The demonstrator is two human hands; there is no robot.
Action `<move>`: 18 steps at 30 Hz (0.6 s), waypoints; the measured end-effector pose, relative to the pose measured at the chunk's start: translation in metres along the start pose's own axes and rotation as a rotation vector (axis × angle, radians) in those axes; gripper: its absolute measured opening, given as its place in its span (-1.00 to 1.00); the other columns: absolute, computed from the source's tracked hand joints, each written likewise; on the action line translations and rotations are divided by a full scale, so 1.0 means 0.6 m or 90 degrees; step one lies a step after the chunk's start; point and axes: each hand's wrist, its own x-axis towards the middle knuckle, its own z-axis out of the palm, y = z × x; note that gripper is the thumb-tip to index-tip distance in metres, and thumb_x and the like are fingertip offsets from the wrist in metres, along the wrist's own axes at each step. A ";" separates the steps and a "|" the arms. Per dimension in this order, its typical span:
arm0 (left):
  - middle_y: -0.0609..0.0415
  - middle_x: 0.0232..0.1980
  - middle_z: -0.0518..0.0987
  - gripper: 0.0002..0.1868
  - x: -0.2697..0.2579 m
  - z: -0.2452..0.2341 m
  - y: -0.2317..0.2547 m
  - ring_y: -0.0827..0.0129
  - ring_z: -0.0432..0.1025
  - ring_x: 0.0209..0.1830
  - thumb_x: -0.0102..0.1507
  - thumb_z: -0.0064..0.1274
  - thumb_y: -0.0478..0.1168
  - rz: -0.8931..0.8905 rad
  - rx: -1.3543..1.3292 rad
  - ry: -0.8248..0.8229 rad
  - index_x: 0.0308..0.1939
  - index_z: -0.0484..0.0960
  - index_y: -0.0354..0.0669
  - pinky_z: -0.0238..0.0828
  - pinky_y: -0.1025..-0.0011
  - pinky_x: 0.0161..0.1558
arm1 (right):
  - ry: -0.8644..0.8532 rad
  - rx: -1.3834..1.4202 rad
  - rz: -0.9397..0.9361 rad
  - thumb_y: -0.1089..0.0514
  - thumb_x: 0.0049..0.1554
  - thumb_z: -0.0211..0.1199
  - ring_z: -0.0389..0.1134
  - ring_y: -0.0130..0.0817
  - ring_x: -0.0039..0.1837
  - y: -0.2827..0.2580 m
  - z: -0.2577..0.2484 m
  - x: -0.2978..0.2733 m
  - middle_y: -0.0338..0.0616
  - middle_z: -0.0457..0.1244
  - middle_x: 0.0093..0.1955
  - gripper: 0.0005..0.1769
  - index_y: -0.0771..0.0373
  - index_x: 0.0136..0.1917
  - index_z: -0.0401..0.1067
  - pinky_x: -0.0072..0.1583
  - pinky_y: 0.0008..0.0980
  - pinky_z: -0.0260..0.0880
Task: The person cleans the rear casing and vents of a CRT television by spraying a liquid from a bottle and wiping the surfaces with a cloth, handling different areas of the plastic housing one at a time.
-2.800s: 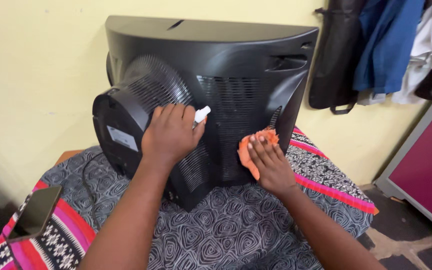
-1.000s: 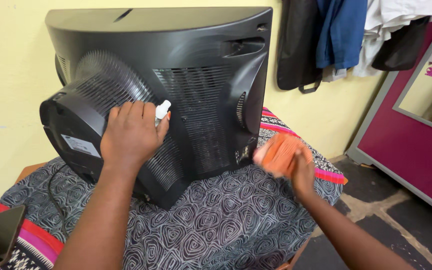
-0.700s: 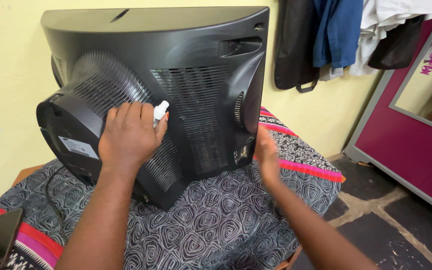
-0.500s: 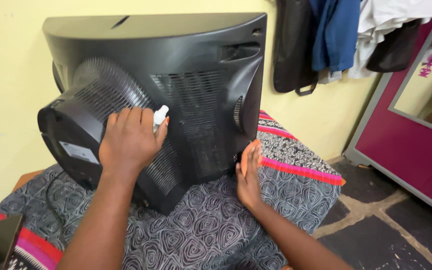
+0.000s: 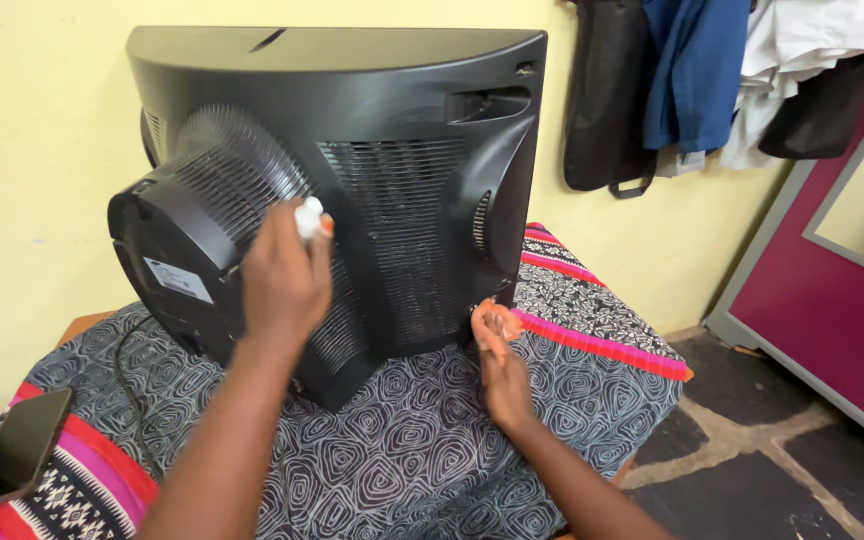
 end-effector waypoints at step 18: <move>0.14 -0.52 0.36 -0.32 -0.320 0.219 0.101 0.44 0.29 -0.57 0.44 -0.44 0.35 -0.686 -1.169 -0.204 -0.34 0.46 -0.13 0.26 0.46 -0.53 | 0.354 0.827 0.309 -0.01 0.31 -0.04 0.37 -0.15 0.31 0.063 -0.027 0.014 -0.01 0.32 0.30 -0.52 0.38 0.31 0.33 0.35 -0.15 0.35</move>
